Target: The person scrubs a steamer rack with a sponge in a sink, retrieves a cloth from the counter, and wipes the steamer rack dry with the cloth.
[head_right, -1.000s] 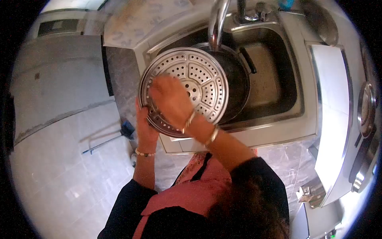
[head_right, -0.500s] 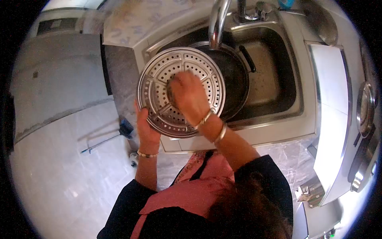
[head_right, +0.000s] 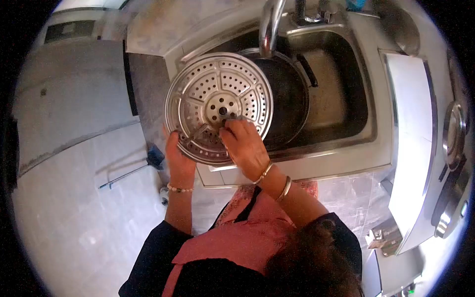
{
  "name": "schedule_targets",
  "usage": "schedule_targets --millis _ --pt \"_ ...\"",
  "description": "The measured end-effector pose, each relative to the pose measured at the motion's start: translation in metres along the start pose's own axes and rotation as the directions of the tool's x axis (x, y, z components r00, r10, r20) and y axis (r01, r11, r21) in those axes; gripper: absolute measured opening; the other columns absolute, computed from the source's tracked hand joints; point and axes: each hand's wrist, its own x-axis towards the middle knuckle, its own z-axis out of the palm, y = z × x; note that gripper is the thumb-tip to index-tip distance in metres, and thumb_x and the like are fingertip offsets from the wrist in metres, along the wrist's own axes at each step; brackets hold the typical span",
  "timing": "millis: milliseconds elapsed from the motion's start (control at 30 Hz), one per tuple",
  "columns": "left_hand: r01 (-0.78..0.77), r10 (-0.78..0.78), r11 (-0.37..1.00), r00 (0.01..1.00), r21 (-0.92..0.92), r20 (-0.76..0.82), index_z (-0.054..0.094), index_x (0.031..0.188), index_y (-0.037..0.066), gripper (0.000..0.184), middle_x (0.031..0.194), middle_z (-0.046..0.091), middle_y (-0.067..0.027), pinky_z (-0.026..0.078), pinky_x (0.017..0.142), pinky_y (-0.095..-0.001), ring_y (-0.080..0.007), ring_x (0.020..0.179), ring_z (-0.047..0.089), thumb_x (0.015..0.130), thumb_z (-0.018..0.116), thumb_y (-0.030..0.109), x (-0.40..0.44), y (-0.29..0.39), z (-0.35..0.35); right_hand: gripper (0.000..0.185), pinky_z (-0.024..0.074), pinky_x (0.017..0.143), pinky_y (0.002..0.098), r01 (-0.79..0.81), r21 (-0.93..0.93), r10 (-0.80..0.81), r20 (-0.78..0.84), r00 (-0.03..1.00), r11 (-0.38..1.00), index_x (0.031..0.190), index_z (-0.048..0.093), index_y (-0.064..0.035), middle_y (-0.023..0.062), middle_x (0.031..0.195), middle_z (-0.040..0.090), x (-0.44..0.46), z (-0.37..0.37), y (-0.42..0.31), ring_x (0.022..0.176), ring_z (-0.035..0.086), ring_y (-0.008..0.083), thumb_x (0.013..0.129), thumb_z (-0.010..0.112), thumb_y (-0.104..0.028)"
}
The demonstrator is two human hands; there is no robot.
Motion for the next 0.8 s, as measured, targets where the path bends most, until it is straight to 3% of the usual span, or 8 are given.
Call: schedule_targets --millis 100,233,300,367,500,667,733,800 --pt "0.004 -0.004 0.999 1.0 -0.041 0.01 0.032 0.129 0.01 0.048 0.117 0.05 -0.0113 0.049 0.087 -0.0393 -0.0253 0.103 0.054 0.083 0.047 0.007 0.002 -0.003 0.001 0.035 0.0439 0.077 0.0384 -0.003 0.065 0.002 0.029 1.0 0.998 0.095 0.059 -0.0004 0.0139 0.1 0.053 0.018 0.0 -0.012 0.087 0.053 0.0318 0.06 0.062 0.003" --pt "0.023 -0.024 1.0 0.998 -0.009 -0.06 0.033 0.129 0.011 0.048 0.118 0.049 -0.011 0.047 0.09 -0.0415 -0.0256 0.104 0.053 0.083 0.046 0.007 -0.001 -0.002 0.0 0.017 0.0424 0.075 0.0393 0.085 -0.001 -0.084 -0.109 0.99 0.996 0.085 0.056 0.0003 0.0154 0.092 0.052 0.06 -0.001 0.005 0.086 0.051 0.0301 0.068 0.054 -0.006" --pt "0.017 -0.017 1.0 1.0 -0.008 -0.025 0.032 0.13 0.011 0.049 0.118 0.049 -0.0105 0.046 0.091 -0.0427 -0.0258 0.105 0.053 0.083 0.048 0.009 -0.006 0.001 0.008 0.019 0.0432 0.071 0.0409 -0.031 0.067 0.037 -0.1 0.994 0.997 0.084 0.055 0.0001 0.0147 0.087 0.052 0.067 -0.006 0.032 0.081 0.052 0.0341 0.064 0.057 -0.001" --pt "-0.048 0.049 0.999 0.998 0.023 -0.032 0.036 0.128 0.004 0.043 0.122 0.048 -0.016 0.045 0.092 -0.0438 -0.0304 0.109 0.05 0.087 0.042 0.017 -0.006 -0.003 -0.004 0.022 0.0434 0.071 0.0415 -0.144 0.086 0.152 -0.086 0.985 0.986 0.085 0.056 -0.0001 0.0158 0.087 0.053 0.059 -0.018 0.047 0.08 0.052 0.0356 0.063 0.058 0.002" --pt "-0.013 0.013 1.0 0.999 -0.005 -0.042 0.039 0.125 -0.003 0.045 0.123 0.048 -0.0198 0.044 0.093 -0.0441 -0.0332 0.111 0.049 0.089 0.036 0.022 0.003 -0.003 -0.008 0.018 0.0452 0.077 0.0414 -0.05 0.009 0.05 -0.071 0.996 0.999 0.084 0.055 0.0013 0.0186 0.093 0.054 0.008 0.002 0.021 0.088 0.054 0.0329 0.066 0.056 0.0" --pt "0.061 -0.068 0.994 0.995 -0.092 -0.077 0.036 0.129 0.014 0.047 0.123 0.049 -0.0112 0.044 0.094 -0.0444 -0.0286 0.11 0.051 0.084 0.048 0.011 0.007 -0.005 -0.011 0.016 0.0444 0.078 0.0404 0.05 0.112 -0.041 -0.074 0.996 0.993 0.085 0.056 -0.0002 0.0179 0.096 0.053 0.052 0.003 -0.001 0.089 0.053 0.0322 0.069 0.055 -0.003" --pt "0.044 -0.052 0.994 0.995 -0.095 -0.082 0.036 0.129 0.015 0.045 0.122 0.049 -0.0114 0.044 0.093 -0.0443 -0.0284 0.11 0.05 0.085 0.048 0.012 0.004 -0.006 -0.01 0.017 0.0441 0.077 0.04 -0.114 0.131 0.131 -0.129 0.983 0.985 0.087 0.057 -0.0001 0.0177 0.094 0.054 0.069 0.001 0.035 0.088 0.053 0.0328 0.07 0.056 -0.004" --pt "-0.018 0.016 0.999 0.999 -0.047 -0.047 0.042 0.123 0.004 0.036 0.121 0.05 -0.0164 0.044 0.093 -0.0445 -0.0297 0.11 0.051 0.089 0.038 0.016 0.001 -0.004 -0.001 0.018 0.0444 0.075 0.0395 -0.192 0.061 0.201 -0.213 0.956 0.979 0.088 0.058 0.0 0.0181 0.092 0.055 0.055 0.0 0.057 0.086 0.054 0.0336 0.071 0.056 -0.005"
